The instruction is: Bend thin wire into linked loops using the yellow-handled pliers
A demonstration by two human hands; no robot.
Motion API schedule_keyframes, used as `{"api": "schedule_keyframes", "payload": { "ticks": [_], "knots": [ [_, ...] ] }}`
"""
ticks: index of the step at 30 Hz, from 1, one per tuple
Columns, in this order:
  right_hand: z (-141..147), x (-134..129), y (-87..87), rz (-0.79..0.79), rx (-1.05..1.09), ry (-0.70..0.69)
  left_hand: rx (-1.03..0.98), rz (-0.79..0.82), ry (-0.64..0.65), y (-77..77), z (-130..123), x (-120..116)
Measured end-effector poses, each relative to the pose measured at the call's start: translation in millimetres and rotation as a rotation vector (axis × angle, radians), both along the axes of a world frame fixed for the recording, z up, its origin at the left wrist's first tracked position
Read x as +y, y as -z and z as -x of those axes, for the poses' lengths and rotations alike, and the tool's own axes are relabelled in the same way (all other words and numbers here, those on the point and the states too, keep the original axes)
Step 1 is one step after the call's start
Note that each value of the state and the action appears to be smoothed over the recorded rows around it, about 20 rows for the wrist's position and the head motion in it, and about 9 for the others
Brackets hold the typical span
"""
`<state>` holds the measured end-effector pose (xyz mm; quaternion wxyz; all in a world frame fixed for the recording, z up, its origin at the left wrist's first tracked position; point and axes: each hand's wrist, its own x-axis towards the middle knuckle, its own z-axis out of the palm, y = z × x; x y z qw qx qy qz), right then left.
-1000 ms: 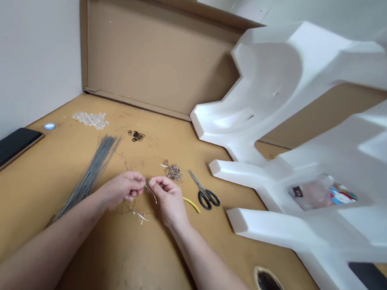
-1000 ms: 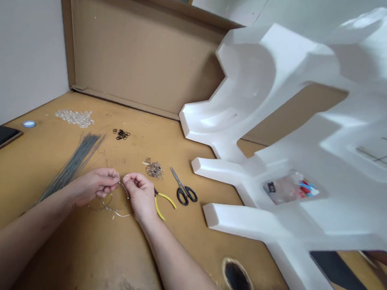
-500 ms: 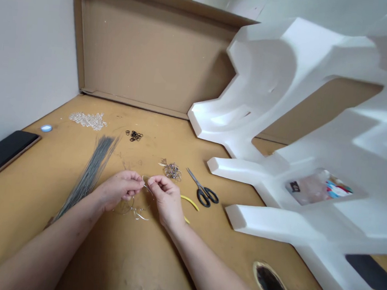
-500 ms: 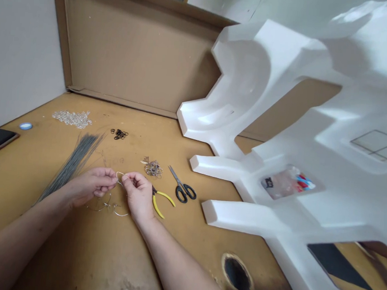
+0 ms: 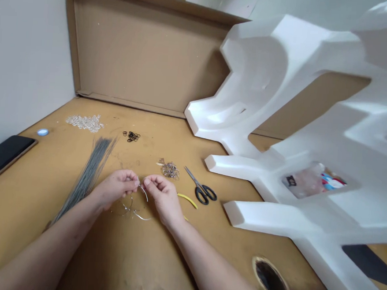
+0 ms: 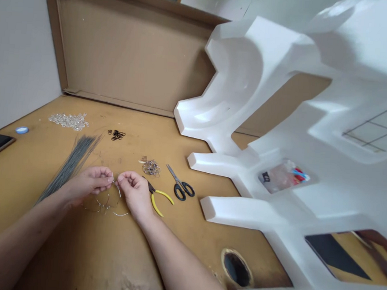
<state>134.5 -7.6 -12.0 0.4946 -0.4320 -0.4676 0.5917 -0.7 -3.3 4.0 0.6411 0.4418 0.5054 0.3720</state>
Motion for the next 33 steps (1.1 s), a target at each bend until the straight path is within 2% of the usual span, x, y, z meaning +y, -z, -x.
{"api": "schedule_keyframes", "payload": {
  "ticks": [7, 16, 33],
  "knots": [
    [-1.8, -1.4, -7.8, 0.092, 0.006, -0.112, 0.018, -0.034, -0.018, -1.3, 3.0, 0.4],
    [3.9, -3.0, -5.1, 0.123, 0.049, -0.107, 0.059, -0.064, 0.021, -4.7, -1.0, -1.1],
    [1.4, 0.0, -2.3, 0.183, -0.029, -0.142, 0.066, -0.053, 0.066, -3.9, -1.9, -0.8]
  ]
}}
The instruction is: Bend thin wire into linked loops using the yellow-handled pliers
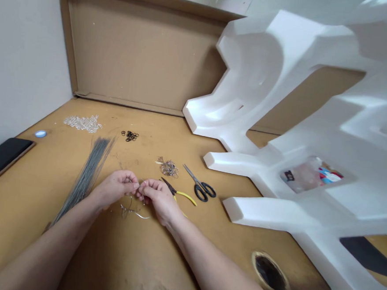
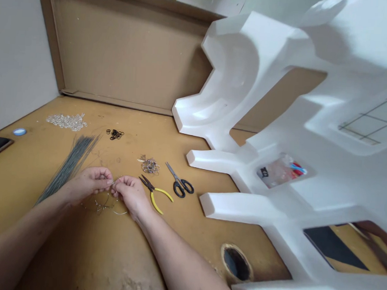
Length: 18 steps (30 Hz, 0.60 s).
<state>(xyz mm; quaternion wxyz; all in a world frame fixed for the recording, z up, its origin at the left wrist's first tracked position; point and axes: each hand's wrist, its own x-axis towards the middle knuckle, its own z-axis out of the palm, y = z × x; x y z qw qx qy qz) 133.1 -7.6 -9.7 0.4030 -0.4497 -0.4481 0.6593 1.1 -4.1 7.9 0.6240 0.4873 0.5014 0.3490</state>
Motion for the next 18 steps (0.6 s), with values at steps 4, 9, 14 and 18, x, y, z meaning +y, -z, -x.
{"api": "schedule_keyframes", "payload": {
  "ticks": [4, 9, 14, 18],
  "knots": [
    [-1, 0, -1.4, -0.003, -0.009, -0.026, -0.008, 0.031, 0.015, 3.0, 2, 2],
    [-3, 2, -1.6, -0.012, -0.024, -0.031, -0.015, 0.036, 0.053, 9.2, 5, 3],
    [-5, 5, -1.9, -0.026, -0.022, 0.003, 0.019, 0.04, 0.105, 12.6, 6, 3],
    [-6, 5, -1.7, -0.025, -0.004, -0.003, 0.056, 0.048, 0.142, 14.6, 6, 3]
  ]
}}
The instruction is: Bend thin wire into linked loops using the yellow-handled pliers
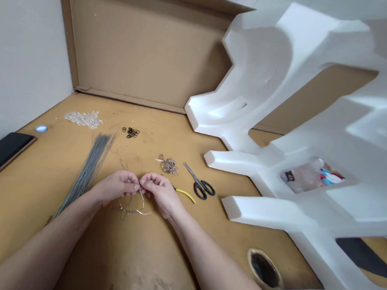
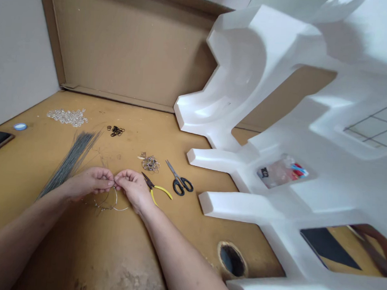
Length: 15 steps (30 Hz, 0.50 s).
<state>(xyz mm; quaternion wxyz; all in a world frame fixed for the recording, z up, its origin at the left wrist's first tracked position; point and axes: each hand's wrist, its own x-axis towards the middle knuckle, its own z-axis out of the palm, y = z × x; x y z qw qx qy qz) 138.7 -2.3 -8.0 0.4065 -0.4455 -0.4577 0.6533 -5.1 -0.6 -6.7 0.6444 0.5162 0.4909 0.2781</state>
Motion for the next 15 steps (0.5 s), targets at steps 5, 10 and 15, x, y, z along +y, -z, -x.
{"api": "schedule_keyframes", "payload": {
  "ticks": [5, 10, 15],
  "knots": [
    [-0.5, 1.4, 2.5, 0.01, 0.006, -0.01, 0.02, 0.018, 0.022, 0.0, -0.3, -0.1],
    [-0.4, 2.5, 3.8, -0.004, 0.001, 0.021, -0.001, 0.059, -0.005, -0.4, -1.8, 0.9],
    [-0.9, 2.3, 3.9, -0.034, -0.007, 0.06, -0.039, 0.077, -0.033, -0.5, -2.3, 1.3]
  ]
}}
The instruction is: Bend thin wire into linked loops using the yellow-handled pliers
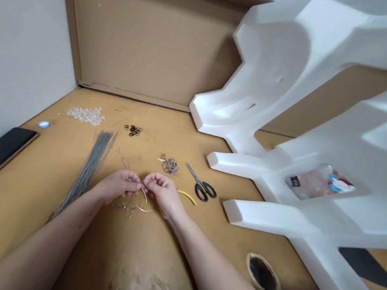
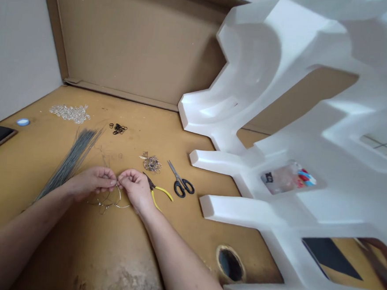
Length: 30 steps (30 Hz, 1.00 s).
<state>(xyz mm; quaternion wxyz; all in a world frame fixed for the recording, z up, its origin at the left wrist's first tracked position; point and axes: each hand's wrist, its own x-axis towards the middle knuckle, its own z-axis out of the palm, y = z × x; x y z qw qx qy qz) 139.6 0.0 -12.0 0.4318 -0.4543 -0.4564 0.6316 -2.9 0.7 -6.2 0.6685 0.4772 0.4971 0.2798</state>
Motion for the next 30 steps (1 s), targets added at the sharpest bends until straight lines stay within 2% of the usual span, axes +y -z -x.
{"api": "schedule_keyframes", "payload": {
  "ticks": [4, 16, 24, 30],
  "knots": [
    [-0.5, -1.1, 0.8, -0.024, -0.014, 0.016, -0.019, 0.032, -0.024, -0.8, 0.5, -0.7],
    [-1.8, -3.0, 2.4, -0.091, -0.128, 0.046, -0.082, 0.087, 0.006, 1.1, 2.2, 1.0],
    [1.0, -5.3, -1.5, -0.147, -0.195, 0.058, -0.026, 0.071, 0.018, 0.1, 1.9, 0.3],
    [1.2, -6.7, -0.5, -0.13, -0.223, 0.035, 0.006, 0.046, 0.029, 1.0, 1.9, 0.5]
  ]
}}
